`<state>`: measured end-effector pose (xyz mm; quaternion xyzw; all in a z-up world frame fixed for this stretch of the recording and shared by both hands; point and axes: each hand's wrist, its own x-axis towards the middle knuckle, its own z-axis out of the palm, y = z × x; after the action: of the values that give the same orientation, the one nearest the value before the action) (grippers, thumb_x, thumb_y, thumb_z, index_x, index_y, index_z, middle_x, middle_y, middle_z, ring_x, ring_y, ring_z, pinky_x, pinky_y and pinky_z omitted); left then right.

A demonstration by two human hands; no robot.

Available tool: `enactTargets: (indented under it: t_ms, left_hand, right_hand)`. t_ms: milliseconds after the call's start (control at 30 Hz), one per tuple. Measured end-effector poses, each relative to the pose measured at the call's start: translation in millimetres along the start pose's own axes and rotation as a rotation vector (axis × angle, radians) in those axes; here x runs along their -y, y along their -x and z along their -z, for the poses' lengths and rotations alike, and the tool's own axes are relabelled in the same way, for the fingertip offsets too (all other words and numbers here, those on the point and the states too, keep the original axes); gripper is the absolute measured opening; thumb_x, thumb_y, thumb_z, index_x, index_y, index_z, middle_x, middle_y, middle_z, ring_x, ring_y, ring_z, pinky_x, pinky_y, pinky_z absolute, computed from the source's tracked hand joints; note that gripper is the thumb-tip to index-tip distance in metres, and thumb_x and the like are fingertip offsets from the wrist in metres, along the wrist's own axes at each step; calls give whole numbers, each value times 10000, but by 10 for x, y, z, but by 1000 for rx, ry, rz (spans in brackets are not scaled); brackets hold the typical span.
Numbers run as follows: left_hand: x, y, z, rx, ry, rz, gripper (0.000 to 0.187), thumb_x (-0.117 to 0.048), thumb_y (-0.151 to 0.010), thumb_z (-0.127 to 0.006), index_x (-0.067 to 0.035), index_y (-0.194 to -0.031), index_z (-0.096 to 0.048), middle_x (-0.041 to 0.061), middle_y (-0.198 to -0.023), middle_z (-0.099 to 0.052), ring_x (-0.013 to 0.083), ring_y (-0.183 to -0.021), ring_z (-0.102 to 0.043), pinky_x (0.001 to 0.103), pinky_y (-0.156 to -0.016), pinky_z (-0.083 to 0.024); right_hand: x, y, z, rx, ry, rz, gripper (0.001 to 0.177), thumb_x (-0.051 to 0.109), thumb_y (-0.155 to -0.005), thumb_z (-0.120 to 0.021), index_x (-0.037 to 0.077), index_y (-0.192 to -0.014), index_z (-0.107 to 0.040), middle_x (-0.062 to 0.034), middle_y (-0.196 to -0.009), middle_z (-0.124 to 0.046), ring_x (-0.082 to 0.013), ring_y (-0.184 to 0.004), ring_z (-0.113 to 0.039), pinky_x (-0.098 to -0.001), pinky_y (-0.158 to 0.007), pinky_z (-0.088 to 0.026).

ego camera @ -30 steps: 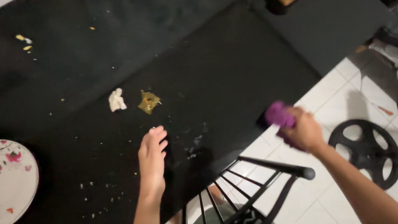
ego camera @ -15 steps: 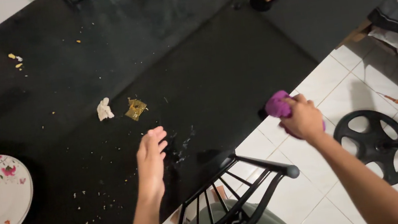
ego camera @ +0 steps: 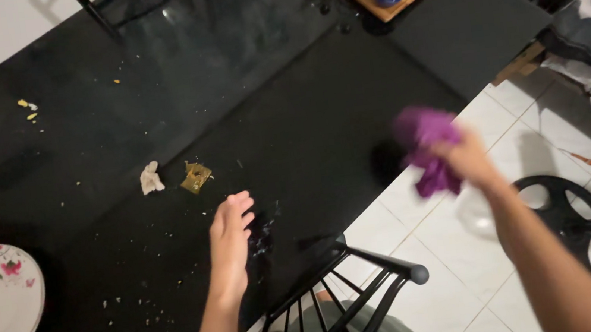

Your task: Cleaning a black dining table by wiping it with a purple cloth and organizing condiment bottles and a tray.

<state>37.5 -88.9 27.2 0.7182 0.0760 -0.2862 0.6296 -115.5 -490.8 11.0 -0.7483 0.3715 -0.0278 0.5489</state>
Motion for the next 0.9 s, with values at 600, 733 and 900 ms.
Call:
enactTargets:
  t_ms: [600,733,900]
  left_hand:
    - [350,44,395,-127,102,23,589,-499,-1014,-399,-85,-1382,-599,129,-1381,-666,287,-1249,-623,456,-1036,-451]
    - [210,172,592,-157,91,-15,586,-505,-1017,-389,-94,-1375,-605,110,-1381,-670,274,-1250,-623,447,-1036,-448]
    - [420,246,1112,-249,162,5,600,-500,-1009,-408,-79,-1390,-602,129,-1387,-665,284,-1261,-614,445,-1049,-440]
  right_hand:
    - [582,302,-2411,555,263,60,681,186,-706,-834,160,-1321,-541,-168,-1222,-573,-390,-1088,-598,-450,-909,-548]
    - [899,71,-1749,593,-190,126,563,64,-707,-801,36,-1237,-614,-90,-1124,-699,-219,-1041,-688,-354,-916,-586]
    - [390,-580,-784,191,-115,104,545,57,-749,-729,12,-1275,-591,-157,-1073,-666,-310,-934,-692,-434,-798,-597]
